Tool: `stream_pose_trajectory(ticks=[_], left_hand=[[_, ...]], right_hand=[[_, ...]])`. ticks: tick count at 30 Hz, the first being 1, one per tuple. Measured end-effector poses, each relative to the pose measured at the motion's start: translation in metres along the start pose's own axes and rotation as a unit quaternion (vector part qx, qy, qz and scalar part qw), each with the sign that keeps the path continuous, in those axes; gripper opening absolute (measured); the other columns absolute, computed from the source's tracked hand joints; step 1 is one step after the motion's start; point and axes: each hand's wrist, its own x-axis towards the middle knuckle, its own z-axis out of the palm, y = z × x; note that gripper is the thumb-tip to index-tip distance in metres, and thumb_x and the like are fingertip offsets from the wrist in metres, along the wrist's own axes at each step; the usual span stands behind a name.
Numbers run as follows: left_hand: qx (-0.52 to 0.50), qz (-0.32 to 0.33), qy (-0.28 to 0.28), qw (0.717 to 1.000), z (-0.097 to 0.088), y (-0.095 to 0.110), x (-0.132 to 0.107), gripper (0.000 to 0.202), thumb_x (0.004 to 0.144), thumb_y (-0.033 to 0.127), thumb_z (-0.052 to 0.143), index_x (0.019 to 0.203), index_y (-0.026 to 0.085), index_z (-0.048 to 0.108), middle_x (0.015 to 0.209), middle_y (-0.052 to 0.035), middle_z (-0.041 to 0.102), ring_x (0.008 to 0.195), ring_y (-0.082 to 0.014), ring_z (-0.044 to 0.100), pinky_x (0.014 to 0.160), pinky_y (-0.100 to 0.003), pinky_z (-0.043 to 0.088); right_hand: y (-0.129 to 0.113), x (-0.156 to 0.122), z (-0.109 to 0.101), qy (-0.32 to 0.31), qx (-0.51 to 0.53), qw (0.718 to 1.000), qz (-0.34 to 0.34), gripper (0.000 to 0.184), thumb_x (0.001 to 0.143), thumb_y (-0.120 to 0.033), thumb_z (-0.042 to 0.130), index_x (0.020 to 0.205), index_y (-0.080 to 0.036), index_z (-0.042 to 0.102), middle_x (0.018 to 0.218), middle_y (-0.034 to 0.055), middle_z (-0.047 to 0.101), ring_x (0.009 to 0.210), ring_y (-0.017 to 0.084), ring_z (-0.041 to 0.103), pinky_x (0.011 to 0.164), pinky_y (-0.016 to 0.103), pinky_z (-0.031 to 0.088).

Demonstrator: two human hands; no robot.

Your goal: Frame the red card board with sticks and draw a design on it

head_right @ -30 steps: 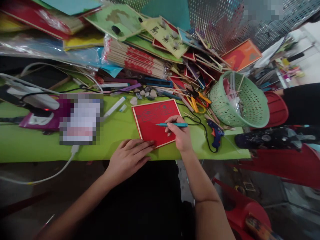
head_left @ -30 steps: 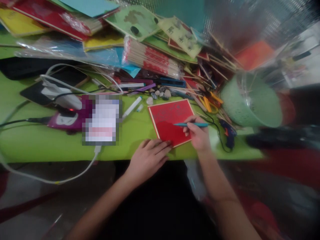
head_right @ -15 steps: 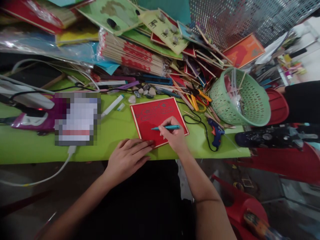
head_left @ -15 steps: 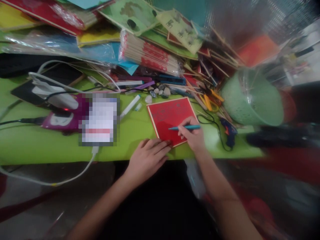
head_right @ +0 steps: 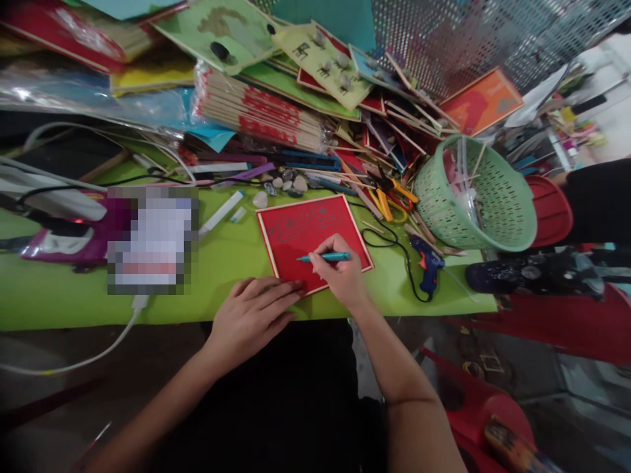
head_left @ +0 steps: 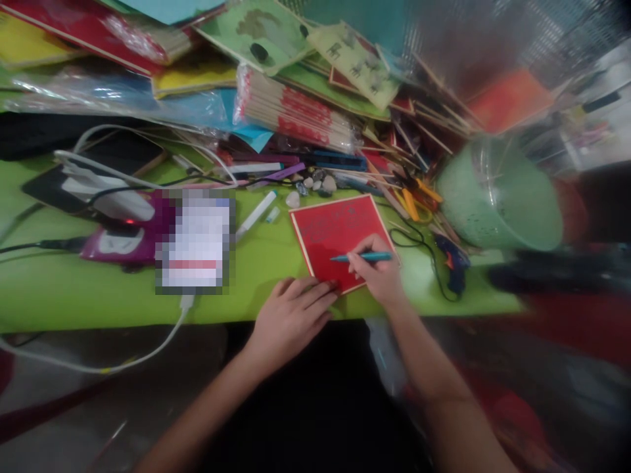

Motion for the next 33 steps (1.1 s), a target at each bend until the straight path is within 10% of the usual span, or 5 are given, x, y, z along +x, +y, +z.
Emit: stream_pose_trajectory(ticks=[33], left_hand=[[-0.001, -0.004, 0.006, 1.0, 0.0003, 0.0004, 0.0, 0.029, 0.099, 0.027, 0.066, 0.127, 0.025, 0.072, 0.129, 0.0008, 0.077, 0.112, -0.0234, 0.067, 0.091, -0.042, 0.046]], right_hand=[[0.0048, -0.0009, -0.0002, 0.085, -0.073, 0.993, -0.038, 0.018, 0.092, -0.031, 0.068, 0.083, -0.026, 0.054, 0.068, -0.006, 0.057, 0.059, 0.012, 0.052, 0.057, 0.027, 0.044]])
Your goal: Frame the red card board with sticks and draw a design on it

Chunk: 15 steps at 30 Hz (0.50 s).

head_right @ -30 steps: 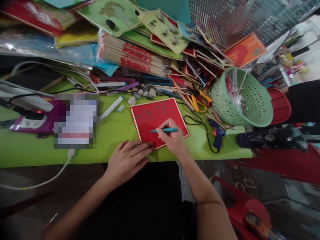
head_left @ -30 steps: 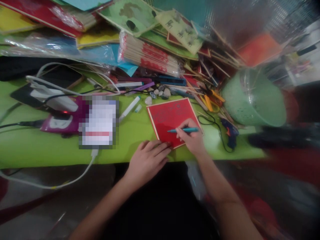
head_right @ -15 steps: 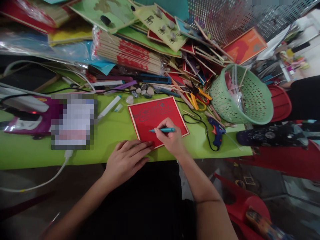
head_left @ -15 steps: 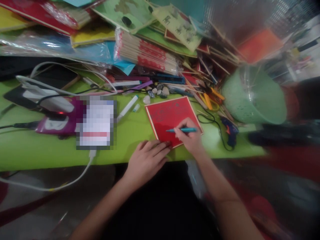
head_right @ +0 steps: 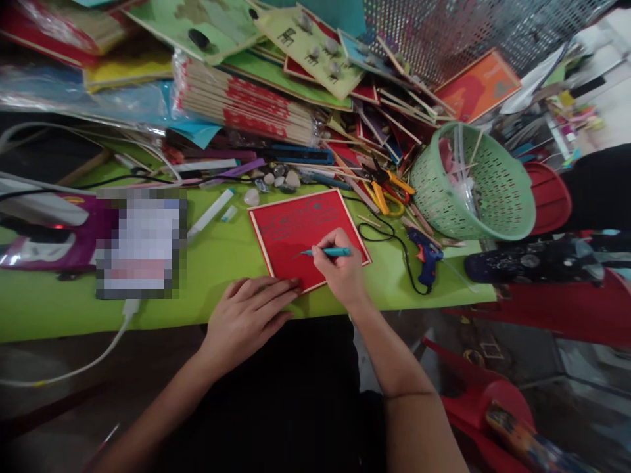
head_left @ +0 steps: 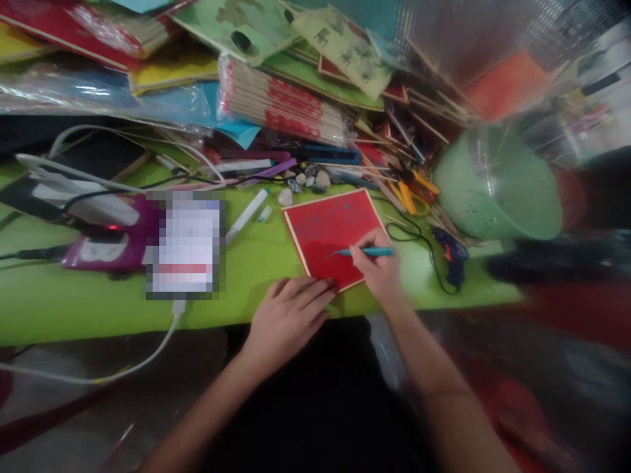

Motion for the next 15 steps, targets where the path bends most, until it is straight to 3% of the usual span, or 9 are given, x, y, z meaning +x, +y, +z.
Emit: stream_pose_trajectory(ticks=[8, 15], left_hand=[[-0.005, 0.001, -0.004, 1.0, -0.0014, -0.0005, 0.0015, 0.031, 0.101, 0.026, 0.063, 0.132, 0.023, 0.069, 0.134, 0.0036, 0.075, 0.112, -0.023, 0.066, 0.092, -0.041, 0.044], [-0.005, 0.001, 0.001, 1.0, -0.0024, 0.0002, 0.0025, 0.03, 0.101, 0.026, 0.064, 0.13, 0.024, 0.069, 0.133, 0.0038, 0.076, 0.112, -0.0221, 0.067, 0.091, -0.04, 0.045]], right_hand=[[-0.0001, 0.0044, -0.0024, 0.045, 0.017, 0.999, 0.005, 0.017, 0.089, -0.026, 0.067, 0.079, -0.025, 0.053, 0.066, -0.0066, 0.053, 0.059, 0.011, 0.05, 0.058, 0.028, 0.044], [0.0003, 0.0033, -0.0055, 0.043, 0.049, 0.998, 0.019, 0.017, 0.09, -0.027, 0.068, 0.08, -0.025, 0.054, 0.063, -0.0073, 0.055, 0.055, 0.011, 0.05, 0.056, 0.028, 0.042]])
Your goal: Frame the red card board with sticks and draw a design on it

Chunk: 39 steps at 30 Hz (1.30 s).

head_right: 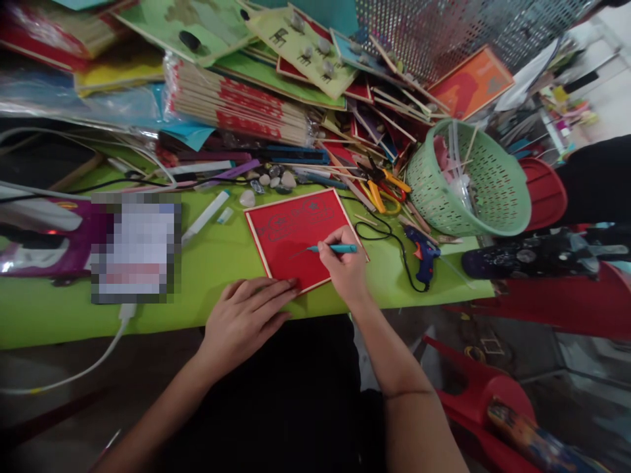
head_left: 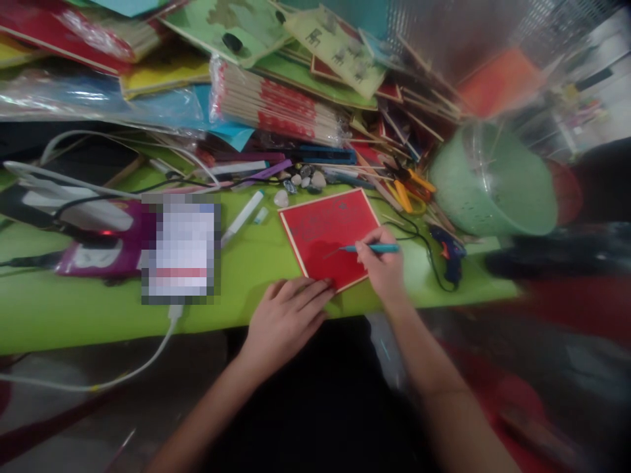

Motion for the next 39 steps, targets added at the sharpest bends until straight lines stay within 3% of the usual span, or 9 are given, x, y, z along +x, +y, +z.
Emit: stream_pose_trajectory(ticks=[5, 13, 39], left_hand=[[0.004, 0.002, 0.004, 1.0, 0.0, -0.001, 0.0, 0.025, 0.102, 0.027, 0.063, 0.125, 0.022, 0.071, 0.13, 0.0025, 0.077, 0.112, -0.023, 0.066, 0.091, -0.041, 0.045], [0.009, 0.006, 0.003, 1.0, 0.0, 0.0, -0.001, 0.025, 0.101, 0.027, 0.063, 0.125, 0.023, 0.071, 0.13, 0.0035, 0.077, 0.11, -0.0238, 0.065, 0.089, -0.041, 0.043], [0.008, 0.007, 0.004, 1.0, 0.0, -0.001, -0.001, 0.025, 0.1, 0.028, 0.065, 0.123, 0.023, 0.072, 0.128, 0.0029, 0.078, 0.109, -0.0235, 0.065, 0.088, -0.041, 0.044]], right_hand=[[-0.001, -0.007, -0.003, -0.04, 0.047, 0.998, 0.017, 0.017, 0.092, -0.029, 0.067, 0.082, -0.025, 0.054, 0.06, -0.0082, 0.057, 0.052, 0.01, 0.051, 0.053, 0.027, 0.042], [-0.004, -0.013, -0.001, -0.109, 0.04, 0.993, 0.017, 0.018, 0.092, -0.03, 0.07, 0.083, -0.024, 0.056, 0.061, -0.008, 0.06, 0.052, 0.01, 0.052, 0.052, 0.026, 0.042], [-0.002, -0.014, 0.0, -0.127, -0.014, 0.992, -0.004, 0.017, 0.093, -0.033, 0.069, 0.085, -0.024, 0.057, 0.066, -0.0062, 0.06, 0.058, 0.012, 0.056, 0.056, 0.027, 0.043]])
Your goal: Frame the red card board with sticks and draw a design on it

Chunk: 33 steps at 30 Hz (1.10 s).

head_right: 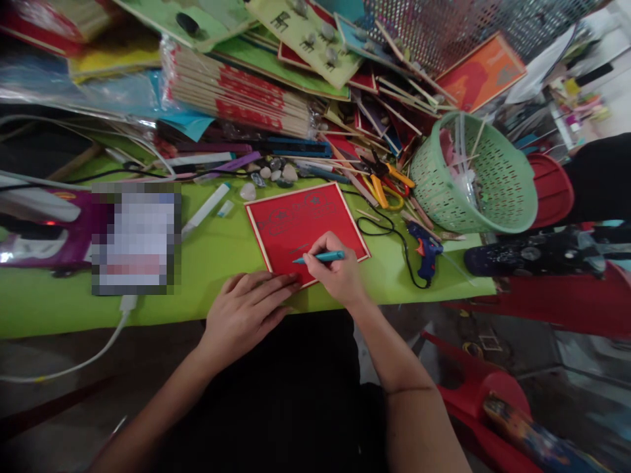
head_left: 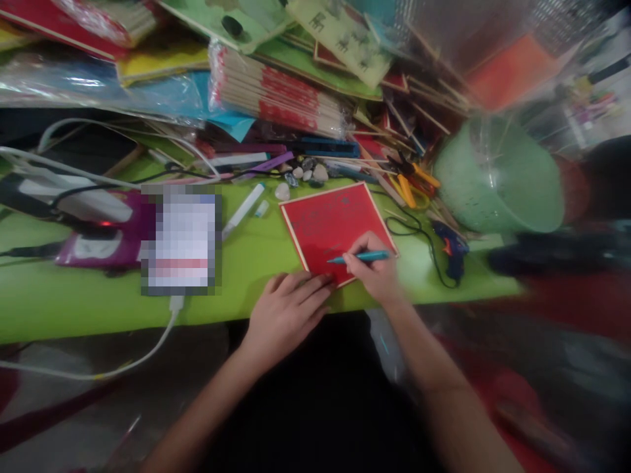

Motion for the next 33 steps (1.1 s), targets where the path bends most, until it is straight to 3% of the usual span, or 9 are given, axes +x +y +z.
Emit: stream_pose_trajectory(ticks=[9, 27, 33], left_hand=[[-0.004, -0.001, 0.006, 1.0, 0.0, 0.0, 0.001, 0.024, 0.1, 0.027, 0.065, 0.122, 0.022, 0.073, 0.126, 0.0021, 0.079, 0.108, -0.0237, 0.066, 0.088, -0.041, 0.043], [-0.009, -0.009, -0.022, 1.0, 0.0, -0.002, -0.001, 0.036, 0.098, 0.026, 0.067, 0.135, 0.027, 0.069, 0.134, 0.001, 0.075, 0.112, -0.0237, 0.067, 0.09, -0.041, 0.045], [-0.009, -0.006, -0.022, 1.0, 0.0, -0.002, -0.001, 0.035, 0.099, 0.026, 0.066, 0.134, 0.025, 0.068, 0.135, 0.0013, 0.074, 0.113, -0.0242, 0.067, 0.091, -0.041, 0.045]], right_hand=[[-0.002, 0.002, 0.001, 0.061, -0.032, 0.997, -0.014, 0.017, 0.09, -0.028, 0.069, 0.08, -0.024, 0.055, 0.064, -0.0078, 0.053, 0.055, 0.01, 0.049, 0.053, 0.026, 0.041], [0.007, 0.007, -0.007, 0.17, -0.064, 0.983, 0.0, 0.019, 0.09, -0.026, 0.066, 0.078, -0.025, 0.051, 0.063, -0.0072, 0.053, 0.056, 0.011, 0.049, 0.056, 0.028, 0.041], [0.012, 0.007, -0.011, 0.174, 0.004, 0.985, 0.015, 0.017, 0.09, -0.03, 0.067, 0.08, -0.025, 0.053, 0.06, -0.0079, 0.055, 0.053, 0.01, 0.051, 0.053, 0.026, 0.04]])
